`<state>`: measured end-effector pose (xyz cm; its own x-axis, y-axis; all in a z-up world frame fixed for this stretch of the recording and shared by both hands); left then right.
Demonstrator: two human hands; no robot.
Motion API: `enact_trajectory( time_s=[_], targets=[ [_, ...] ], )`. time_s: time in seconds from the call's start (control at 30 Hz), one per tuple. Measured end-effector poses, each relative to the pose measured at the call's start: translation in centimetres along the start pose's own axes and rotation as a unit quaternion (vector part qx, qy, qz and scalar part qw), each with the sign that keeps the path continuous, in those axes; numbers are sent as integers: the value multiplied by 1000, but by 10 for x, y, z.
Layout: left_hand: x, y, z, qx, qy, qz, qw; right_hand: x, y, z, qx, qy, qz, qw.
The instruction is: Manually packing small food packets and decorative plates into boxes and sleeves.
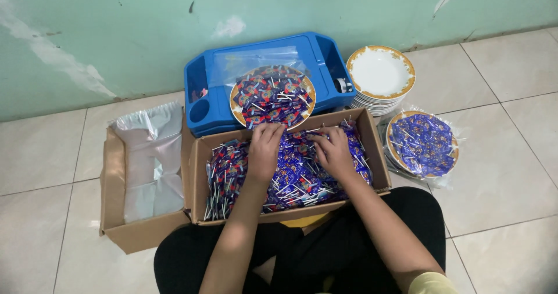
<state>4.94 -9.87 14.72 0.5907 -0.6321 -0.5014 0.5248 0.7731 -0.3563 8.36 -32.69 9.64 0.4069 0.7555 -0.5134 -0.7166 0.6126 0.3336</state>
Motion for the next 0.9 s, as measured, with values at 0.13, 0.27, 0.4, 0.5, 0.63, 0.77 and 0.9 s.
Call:
enact_trajectory(
  time_s=[0.13,0.27,0.4,0.5,0.63,0.77,0.9],
  targets=[
    [24,10,-16,44,5,87,995,-1,-1,-1,11,2,5,1000],
    [28,17,-28,42,-23,139,989,-1,-1,-2,15,3,12,1000],
    [32,29,-27,35,-95,95,990,1,-3,-2,7,6,17,1000],
    [25,24,-13,36,-90,99,990,5,-3,-5,8,18,19,1000],
    [15,19,-2,57,-113,103,987,5,-5,-5,5,29,8,1000],
    [6,14,2,79,-105,115,985,7,-6,-7,12,30,16,999],
    [7,10,6,30,-67,150,986,10,-4,-8,8,36,13,999]
  ],
)
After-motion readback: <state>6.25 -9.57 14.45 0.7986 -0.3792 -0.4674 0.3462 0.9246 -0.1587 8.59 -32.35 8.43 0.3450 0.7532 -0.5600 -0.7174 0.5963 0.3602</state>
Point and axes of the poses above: each hand's wrist, its own z-axis towards the middle knuckle, its own x-axis out of the palm, y = z × x, the point moved 1 cm from there along z, towards the middle knuckle, and after that the axes turned 8 degrees about -y, right-handed, at the moved point
